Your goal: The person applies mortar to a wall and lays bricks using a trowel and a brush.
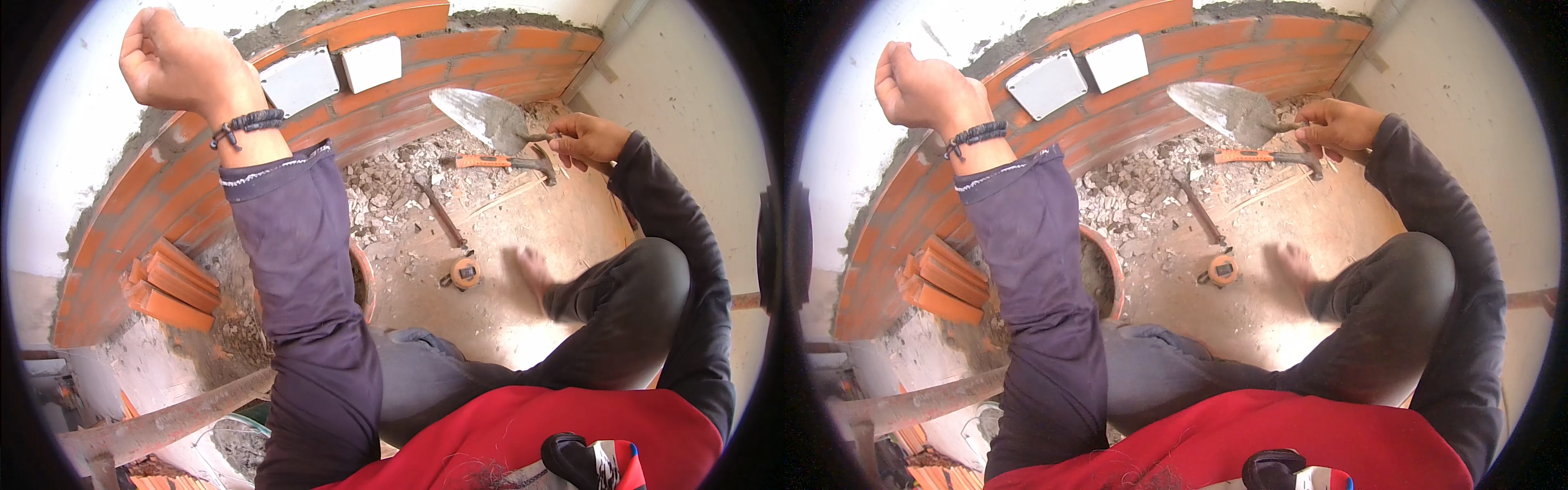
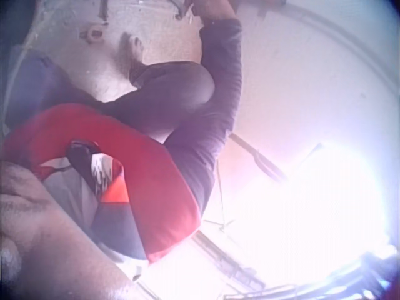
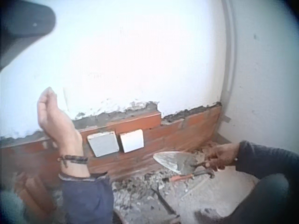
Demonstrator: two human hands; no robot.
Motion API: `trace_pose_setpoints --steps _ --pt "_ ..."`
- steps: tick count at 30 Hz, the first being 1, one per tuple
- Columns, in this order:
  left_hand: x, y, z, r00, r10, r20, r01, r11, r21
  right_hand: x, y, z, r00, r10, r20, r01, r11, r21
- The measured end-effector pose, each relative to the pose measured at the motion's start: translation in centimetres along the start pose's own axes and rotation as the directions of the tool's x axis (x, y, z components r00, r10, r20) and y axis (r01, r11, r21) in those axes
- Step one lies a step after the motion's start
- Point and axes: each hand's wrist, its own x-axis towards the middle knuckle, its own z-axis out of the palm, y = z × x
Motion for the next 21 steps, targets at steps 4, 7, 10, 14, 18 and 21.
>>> trace_pose_setpoints --steps 4,7,10,14,18,21 --pt "-0.8 0.1 0.5 0.999 -0.005 0.043 0.004 1.0 0.026 1.4 3.2 -1.0 0.997 0.061 0.04 -0.057 0.994 -0.091" --pt "-0.9 0.3 0.7 0.995 0.042 0.092 -0.05 0.995 0.085 3.3 5.6 0.0 0.999 0.044 0.023 -0.042 0.994 -0.102" --pt "-0.7 0.9 0.6 0.988 0.093 0.122 -0.107 0.987 0.119 4.8 6.5 1.1 0.998 -0.034 0.06 0.038 0.997 -0.072" --pt "-1.0 2.4 1.5 0.966 0.179 0.188 -0.215 0.957 0.193 5.4 8.9 4.9 0.995 -0.092 0.03 0.084 0.973 0.215" --pt "-1.8 4.7 2.7 0.942 0.166 0.291 -0.25 0.927 0.279 5.5 11.2 10.4 0.993 -0.079 0.091 0.012 0.819 0.574" --pt "-3.8 6.3 2.9 0.893 0.075 0.444 -0.233 0.92 0.314 6.0 13.4 13.3 0.986 -0.108 0.126 -0.012 0.713 0.701"
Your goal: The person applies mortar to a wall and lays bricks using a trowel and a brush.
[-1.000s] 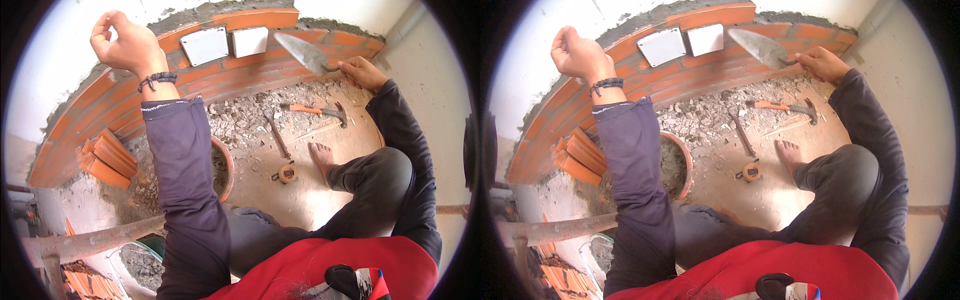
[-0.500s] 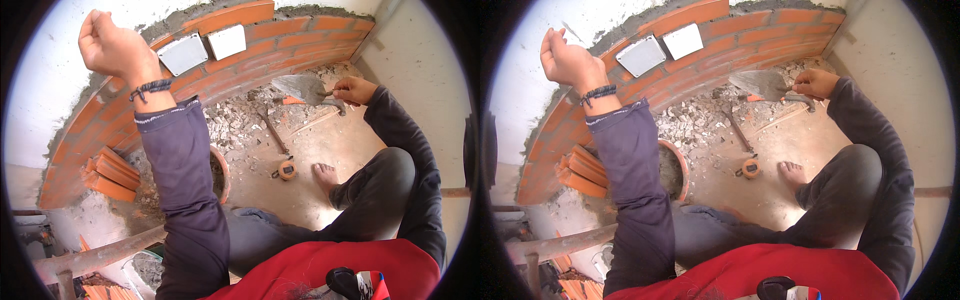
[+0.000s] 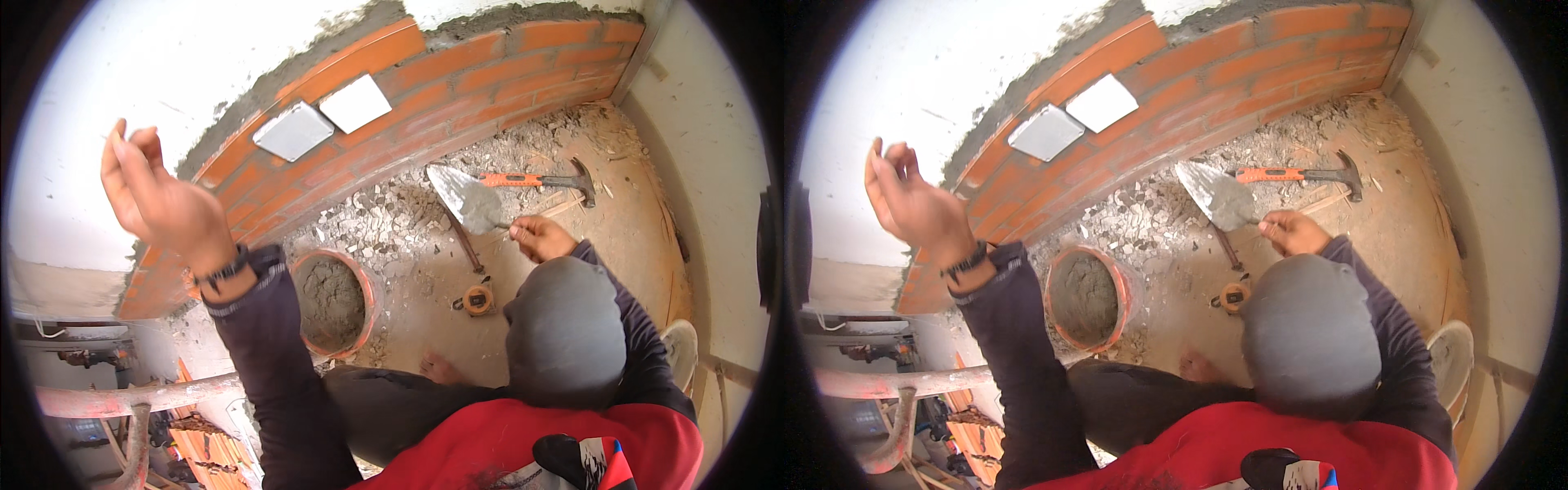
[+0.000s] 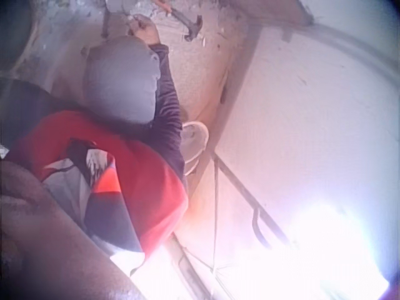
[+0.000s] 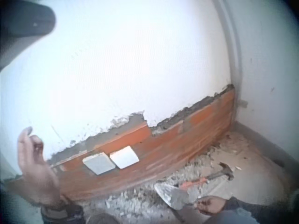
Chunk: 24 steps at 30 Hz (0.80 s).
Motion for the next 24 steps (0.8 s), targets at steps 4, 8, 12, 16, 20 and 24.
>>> trace_pose_setpoints --steps 4,8,12,16,20,24 --pt "-4.8 1.9 -0.5 0.92 -0.035 0.391 -0.081 0.958 0.276 0.8 2.0 -0.4 0.998 -0.058 0.029 0.054 0.989 0.138" --pt "-10.1 4.3 2.1 0.366 -0.342 0.866 -0.01 0.929 0.371 0.1 2.7 -2.8 0.964 -0.24 -0.116 0.223 0.964 -0.148" --pt "-14.9 4.1 6.2 -0.239 -0.355 0.904 0.026 0.928 0.372 -3.0 -1.1 -5.1 0.981 -0.128 -0.146 0.115 0.989 -0.093" --pt "-19.3 2.6 10.0 -0.353 -0.306 0.884 -0.097 0.952 0.291 -7.1 -2.6 -8.1 0.768 -0.404 -0.497 0.284 0.91 -0.302" --pt "-24.2 2.3 14.1 -0.354 -0.189 0.916 0.029 0.977 0.212 -17.3 -3.4 -10.6 0.675 -0.362 -0.643 0.269 0.932 -0.243" --pt "-29.0 -3.7 15.1 -0.518 -0.255 0.817 0.287 0.848 0.446 -29.9 -2.0 -10.0 0.61 -0.219 -0.761 0.026 0.966 -0.256"
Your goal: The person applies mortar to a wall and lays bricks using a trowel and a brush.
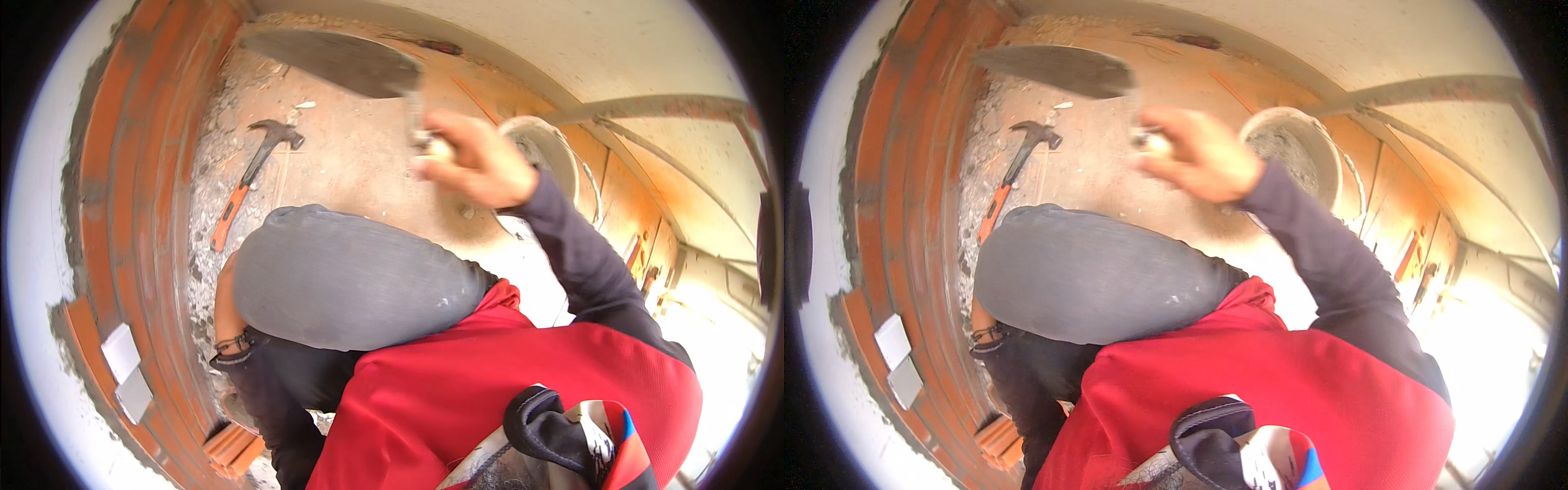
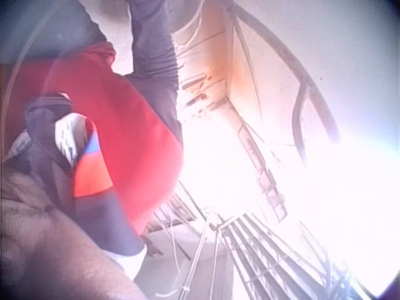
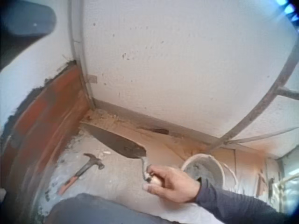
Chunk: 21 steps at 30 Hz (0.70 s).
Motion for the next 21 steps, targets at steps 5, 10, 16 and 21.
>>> trace_pose_setpoints --steps 5,10,16,21 --pt "2.5 -4.7 0.8 0.999 0.003 -0.039 0.003 0.988 0.152 -12.8 2.8 -10.4 0.945 0.106 -0.308 -0.297 0.671 -0.68" --pt "3.4 -13.0 -1.0 0.988 -0.115 -0.1 0.124 0.988 0.092 -20.4 6.4 -10.5 0.79 0.47 -0.393 -0.596 0.441 -0.671" --pt "4.1 -12.2 -0.4 0.956 -0.232 -0.181 0.216 0.971 -0.102 -23.9 13.6 -7.7 0.74 0.449 -0.501 -0.667 0.389 -0.636" --pt "3.7 -12.2 -1.1 0.964 -0.19 -0.187 0.173 0.98 -0.101 -21.6 13.5 -6.6 0.768 0.392 -0.506 -0.625 0.291 -0.724"
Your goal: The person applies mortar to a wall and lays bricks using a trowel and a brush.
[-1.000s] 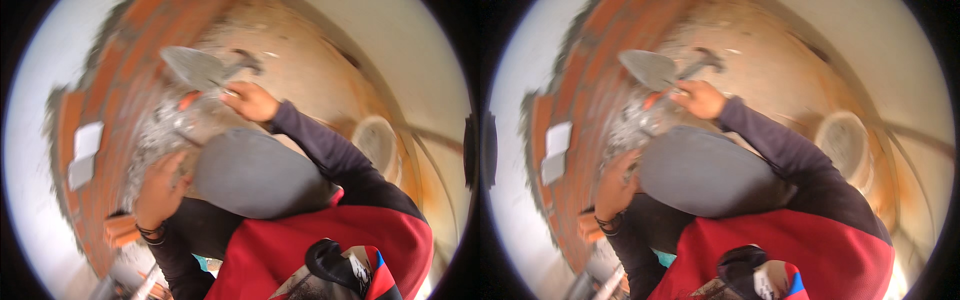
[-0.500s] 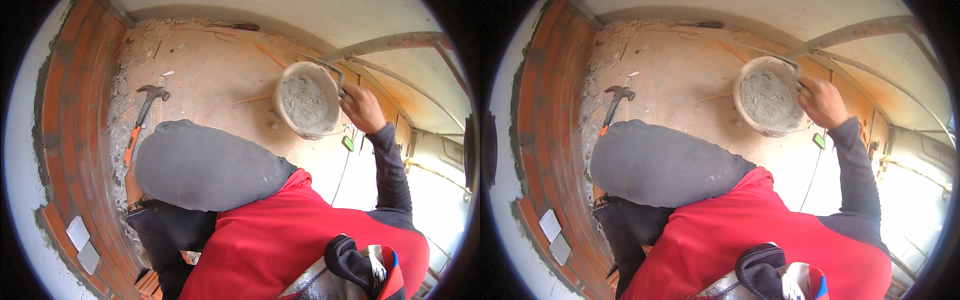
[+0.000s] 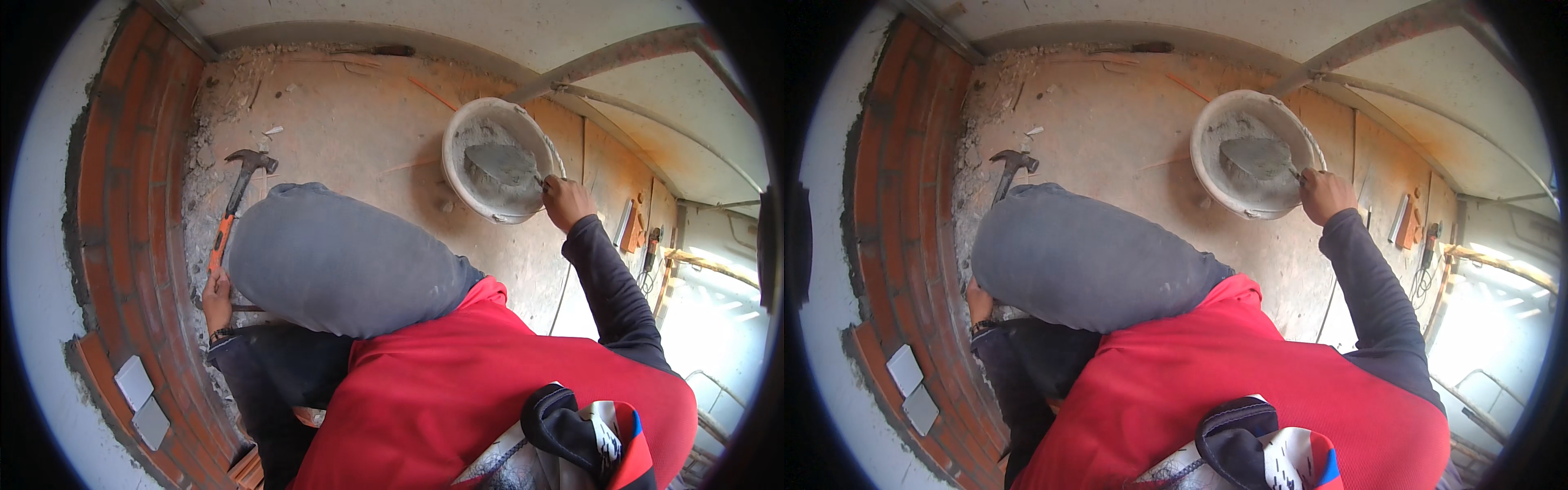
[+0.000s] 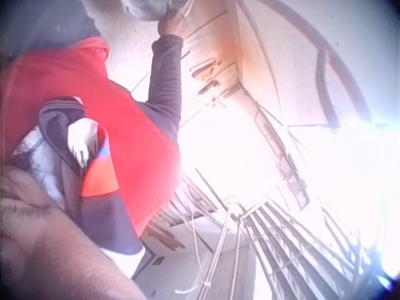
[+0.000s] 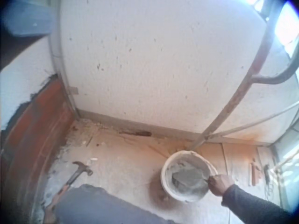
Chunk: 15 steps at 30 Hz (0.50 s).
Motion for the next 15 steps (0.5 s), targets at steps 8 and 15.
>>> trace_pose_setpoints --steps 8,15 --pt "-0.5 1.8 0.8 0.997 -0.064 -0.042 0.061 0.995 -0.078 2.7 -2.5 1.3 0.997 0.065 0.045 -0.063 0.997 -0.045" --pt "-0.1 0.1 0.5 0.997 -0.059 -0.051 0.056 0.997 -0.059 2.0 -1.5 1.7 0.998 0.021 0.055 -0.024 0.998 0.062"
